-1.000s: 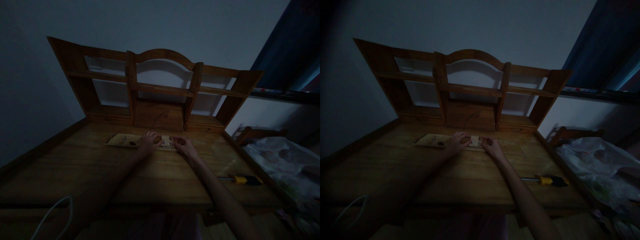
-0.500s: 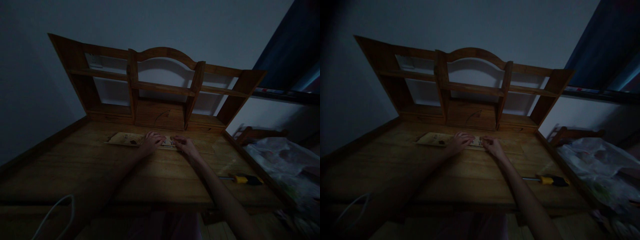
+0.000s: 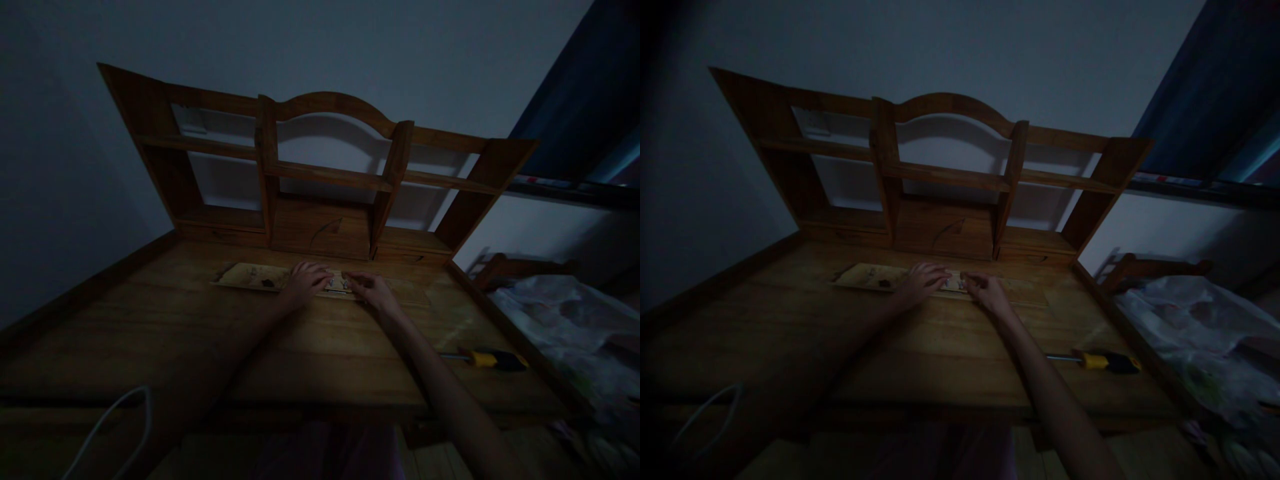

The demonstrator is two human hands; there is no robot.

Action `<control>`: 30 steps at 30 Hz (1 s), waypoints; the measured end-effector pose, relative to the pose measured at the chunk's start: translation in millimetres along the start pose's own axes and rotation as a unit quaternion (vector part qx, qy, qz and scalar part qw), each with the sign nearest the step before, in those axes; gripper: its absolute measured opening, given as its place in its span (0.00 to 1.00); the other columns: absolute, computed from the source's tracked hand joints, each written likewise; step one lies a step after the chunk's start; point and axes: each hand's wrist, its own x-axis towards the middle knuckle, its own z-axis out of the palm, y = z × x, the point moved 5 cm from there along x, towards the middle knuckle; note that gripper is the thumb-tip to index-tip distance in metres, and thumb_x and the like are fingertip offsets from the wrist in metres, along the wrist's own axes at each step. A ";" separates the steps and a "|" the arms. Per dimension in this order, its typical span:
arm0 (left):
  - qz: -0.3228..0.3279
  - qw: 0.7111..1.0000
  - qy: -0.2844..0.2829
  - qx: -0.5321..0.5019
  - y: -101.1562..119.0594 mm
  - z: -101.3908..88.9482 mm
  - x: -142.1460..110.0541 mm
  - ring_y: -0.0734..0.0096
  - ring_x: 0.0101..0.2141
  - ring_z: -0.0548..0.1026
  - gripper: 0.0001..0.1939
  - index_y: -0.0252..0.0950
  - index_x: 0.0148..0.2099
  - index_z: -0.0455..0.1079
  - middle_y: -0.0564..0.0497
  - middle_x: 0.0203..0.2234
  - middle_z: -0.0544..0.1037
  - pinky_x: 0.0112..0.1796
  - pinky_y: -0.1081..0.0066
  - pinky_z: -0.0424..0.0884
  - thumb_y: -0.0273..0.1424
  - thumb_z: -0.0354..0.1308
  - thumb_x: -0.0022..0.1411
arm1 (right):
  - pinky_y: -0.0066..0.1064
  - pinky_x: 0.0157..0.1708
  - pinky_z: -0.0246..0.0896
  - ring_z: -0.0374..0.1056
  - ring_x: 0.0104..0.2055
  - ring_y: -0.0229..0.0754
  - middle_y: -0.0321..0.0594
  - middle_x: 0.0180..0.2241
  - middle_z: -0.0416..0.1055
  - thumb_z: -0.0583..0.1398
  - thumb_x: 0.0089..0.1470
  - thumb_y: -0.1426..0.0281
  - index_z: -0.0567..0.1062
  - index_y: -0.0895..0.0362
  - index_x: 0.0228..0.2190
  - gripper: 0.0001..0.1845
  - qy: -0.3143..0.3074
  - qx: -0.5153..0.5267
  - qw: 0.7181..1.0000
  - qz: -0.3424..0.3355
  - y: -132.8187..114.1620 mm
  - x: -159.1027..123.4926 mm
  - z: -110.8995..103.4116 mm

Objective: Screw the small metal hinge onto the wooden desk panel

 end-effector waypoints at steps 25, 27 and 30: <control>0.001 0.977 0.157 -0.145 16.7 -21.1 -5.9 0.64 0.47 0.79 0.24 0.40 0.66 0.65 0.49 0.43 0.81 0.53 0.61 0.72 0.31 0.59 0.69 | 0.26 0.23 0.63 0.69 0.22 0.33 0.29 0.32 0.77 0.77 0.31 0.68 0.67 0.48 0.56 0.50 0.021 0.210 0.977 0.042 -9.5 -7.0 -5.3; -0.016 0.972 0.165 -0.164 17.7 -23.6 -7.2 0.65 0.45 0.79 0.22 0.40 0.65 0.66 0.50 0.41 0.81 0.52 0.62 0.73 0.34 0.56 0.71 | 0.27 0.25 0.63 0.70 0.24 0.34 0.30 0.32 0.77 0.77 0.32 0.66 0.73 0.51 0.47 0.39 0.003 0.198 0.979 0.037 -11.6 -8.1 -3.8; -0.045 0.970 0.166 -0.175 19.5 -27.2 -10.2 0.67 0.45 0.80 0.19 0.40 0.62 0.69 0.49 0.44 0.81 0.51 0.64 0.72 0.37 0.52 0.74 | 0.27 0.25 0.61 0.71 0.26 0.35 0.33 0.31 0.77 0.77 0.31 0.65 0.75 0.55 0.35 0.27 -0.025 0.176 0.983 0.037 -17.6 -11.1 -3.2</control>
